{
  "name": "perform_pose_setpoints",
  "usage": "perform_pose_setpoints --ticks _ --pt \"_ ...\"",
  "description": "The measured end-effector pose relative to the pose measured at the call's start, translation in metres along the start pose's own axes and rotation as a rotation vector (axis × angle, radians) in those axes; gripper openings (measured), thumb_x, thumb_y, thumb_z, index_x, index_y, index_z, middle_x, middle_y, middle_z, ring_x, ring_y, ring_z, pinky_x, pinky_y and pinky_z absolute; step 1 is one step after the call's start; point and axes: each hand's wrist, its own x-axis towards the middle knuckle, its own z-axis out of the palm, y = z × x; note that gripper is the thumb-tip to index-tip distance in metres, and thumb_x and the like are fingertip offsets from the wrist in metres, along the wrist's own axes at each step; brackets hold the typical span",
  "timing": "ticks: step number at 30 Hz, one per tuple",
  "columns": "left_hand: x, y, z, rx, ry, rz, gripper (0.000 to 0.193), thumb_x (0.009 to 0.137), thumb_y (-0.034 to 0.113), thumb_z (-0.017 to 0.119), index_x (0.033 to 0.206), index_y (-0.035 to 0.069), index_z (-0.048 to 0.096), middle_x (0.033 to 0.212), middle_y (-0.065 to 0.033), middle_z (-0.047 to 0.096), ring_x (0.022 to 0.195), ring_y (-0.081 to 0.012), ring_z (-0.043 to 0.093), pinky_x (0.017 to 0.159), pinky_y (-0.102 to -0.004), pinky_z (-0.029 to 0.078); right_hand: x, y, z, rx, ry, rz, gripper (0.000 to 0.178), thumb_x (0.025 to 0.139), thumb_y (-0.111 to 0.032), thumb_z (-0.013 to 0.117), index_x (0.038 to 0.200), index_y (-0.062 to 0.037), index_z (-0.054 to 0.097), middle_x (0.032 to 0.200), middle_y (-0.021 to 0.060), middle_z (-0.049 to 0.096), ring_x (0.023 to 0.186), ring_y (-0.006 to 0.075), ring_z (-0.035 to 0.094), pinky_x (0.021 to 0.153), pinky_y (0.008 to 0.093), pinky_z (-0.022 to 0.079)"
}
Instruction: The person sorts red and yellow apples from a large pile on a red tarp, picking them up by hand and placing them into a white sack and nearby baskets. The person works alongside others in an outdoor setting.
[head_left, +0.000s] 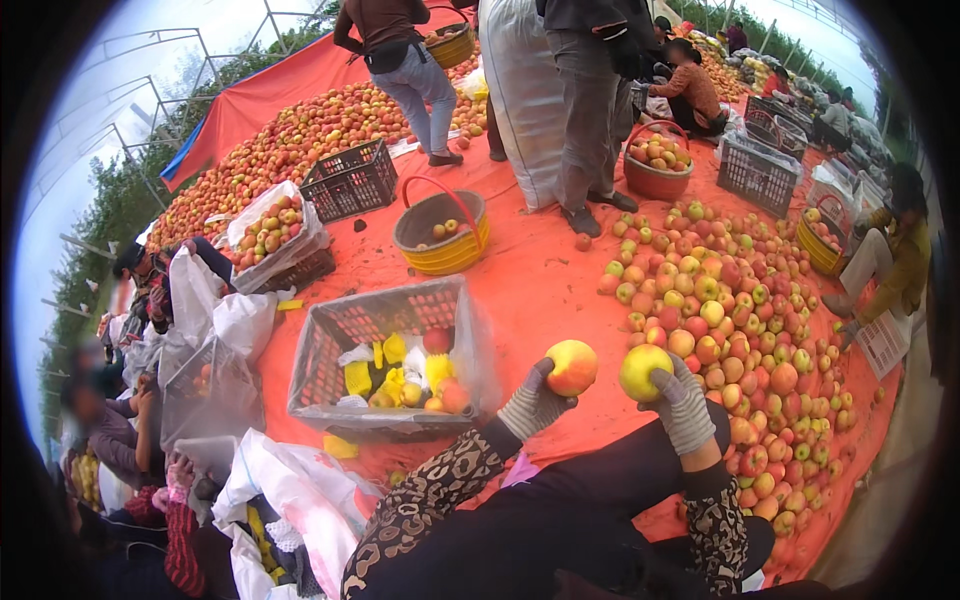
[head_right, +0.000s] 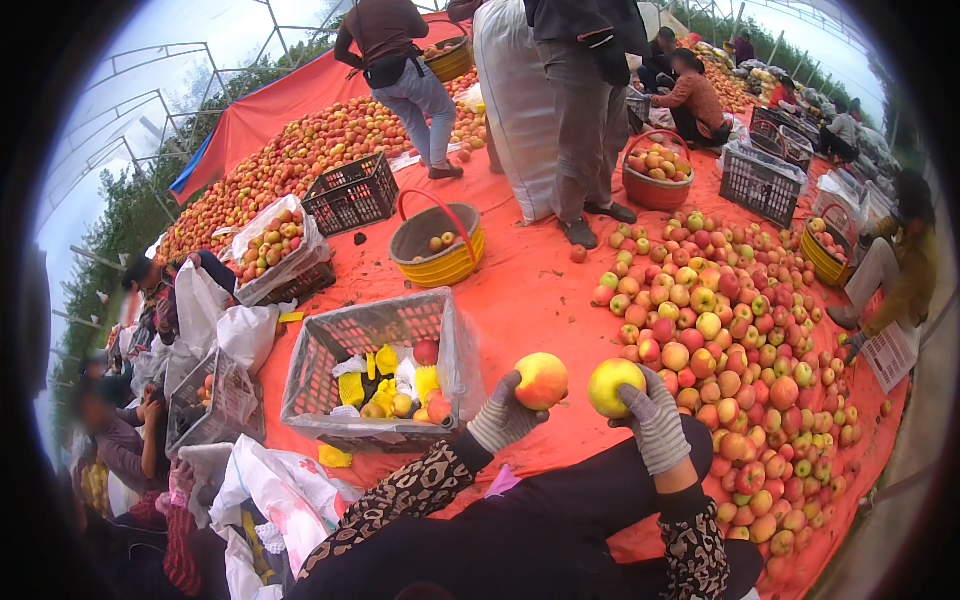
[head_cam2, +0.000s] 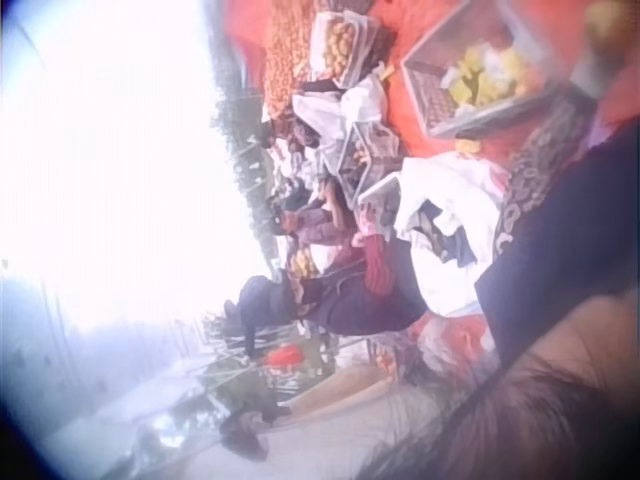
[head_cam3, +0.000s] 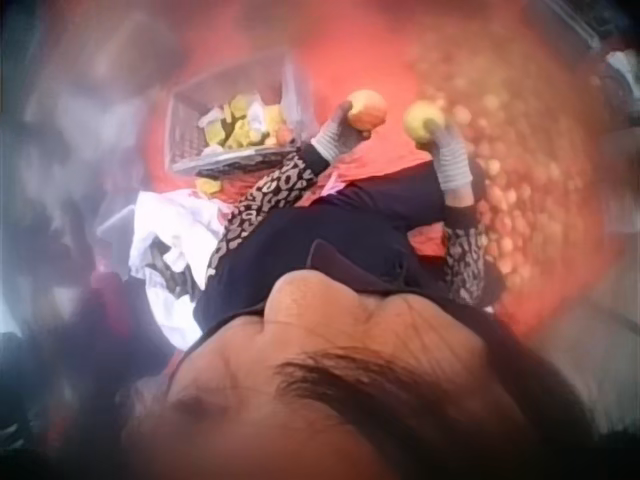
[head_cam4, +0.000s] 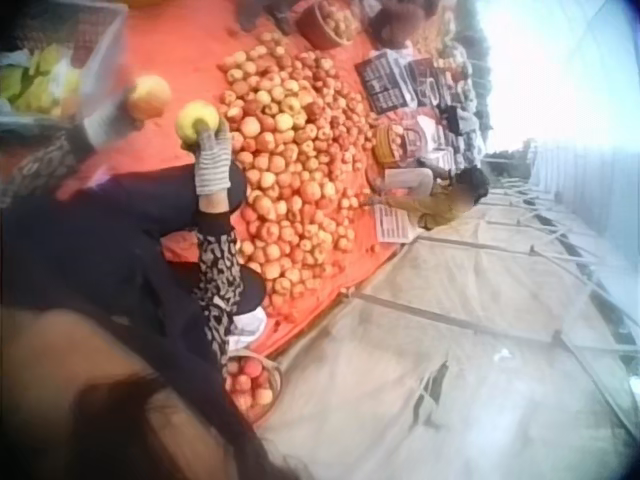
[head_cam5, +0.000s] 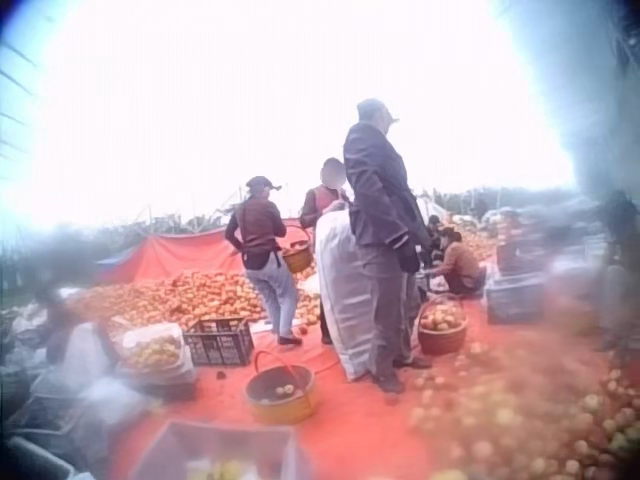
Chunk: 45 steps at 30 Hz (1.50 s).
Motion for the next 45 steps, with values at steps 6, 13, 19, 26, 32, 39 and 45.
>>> perform_pose_setpoints --ticks 6,13,19,26,32,39,45 --pt "-0.001 0.015 0.033 -0.226 -0.151 -0.005 0.064 0.083 0.048 0.061 0.129 0.006 0.045 0.123 -0.0177 0.052 0.109 -0.0317 0.056 0.06 -0.0288 0.051 -0.005 -0.007 0.001 -0.042 0.048 -0.022 0.06 0.08 -0.03 0.072 0.126 -0.0025 0.046 0.106 0.0072 0.059 0.085 0.016 0.063 0.06 0.0259 0.054" --pt "-0.004 0.021 0.012 -0.354 -0.486 -0.109 0.054 0.09 0.037 0.051 0.132 0.004 0.044 0.11 -0.0155 0.052 0.074 -0.0222 0.056 0.048 -0.0254 0.046 -0.006 0.003 0.006 -0.076 0.032 0.012 0.06 0.08 -0.028 0.072 0.126 0.0008 0.046 0.105 0.0087 0.059 0.084 0.0162 0.063 0.059 0.0257 0.054" --pt "-0.008 0.022 0.008 -0.393 -0.521 -0.163 0.056 0.087 0.036 0.057 0.131 0.004 0.043 0.113 -0.0168 0.051 0.084 -0.0251 0.056 0.057 -0.0294 0.051 -0.007 0.004 0.018 -0.097 0.037 0.02 0.06 0.079 -0.026 0.073 0.125 0.0018 0.047 0.104 0.0093 0.059 0.083 0.0163 0.063 0.059 0.0262 0.055" --pt "-0.005 -0.01 0.027 -0.499 0.094 0.126 0.069 0.078 0.037 0.071 0.128 0.0 0.042 0.131 -0.0212 0.044 0.123 -0.0346 0.044 0.096 -0.0428 0.048 -0.004 0.017 0.025 0.104 -0.038 0.144 0.054 0.084 -0.028 0.069 0.124 -0.0017 0.046 0.107 0.0082 0.058 0.09 0.0171 0.063 0.065 0.0295 0.057" --pt "0.012 -0.036 0.023 -0.394 0.177 0.039 0.082 0.077 0.063 0.057 0.129 0.001 0.041 0.13 -0.0186 0.047 0.121 -0.0336 0.046 0.104 -0.0521 0.035 -0.011 0.033 0.035 0.082 0.074 0.141 0.052 0.087 -0.026 0.065 0.127 0.0001 0.044 0.114 0.0101 0.054 0.101 0.0185 0.058 0.072 0.0326 0.058" --pt "-0.004 -0.022 -0.006 -0.595 0.118 -0.006 0.077 0.078 0.061 0.057 0.121 -0.002 0.047 0.11 -0.0161 0.057 0.096 -0.0293 0.056 0.084 -0.0438 0.047 -0.03 0.028 0.052 -0.018 -0.132 0.118 0.045 0.093 -0.019 0.056 0.132 -0.001 0.043 0.12 0.0114 0.054 0.11 0.018 0.054 0.084 0.0324 0.052" --pt "-0.025 0.073 -0.034 -0.473 0.037 0.253 0.081 0.072 0.066 0.062 0.108 -0.007 0.053 0.094 -0.0159 0.06 0.08 -0.0289 0.056 0.076 -0.0406 0.049 -0.038 -0.007 0.051 -0.339 -0.219 0.08 0.036 0.092 -0.009 0.051 0.127 -0.0016 0.048 0.115 0.0102 0.058 0.105 0.0168 0.057 0.084 0.0286 0.048"
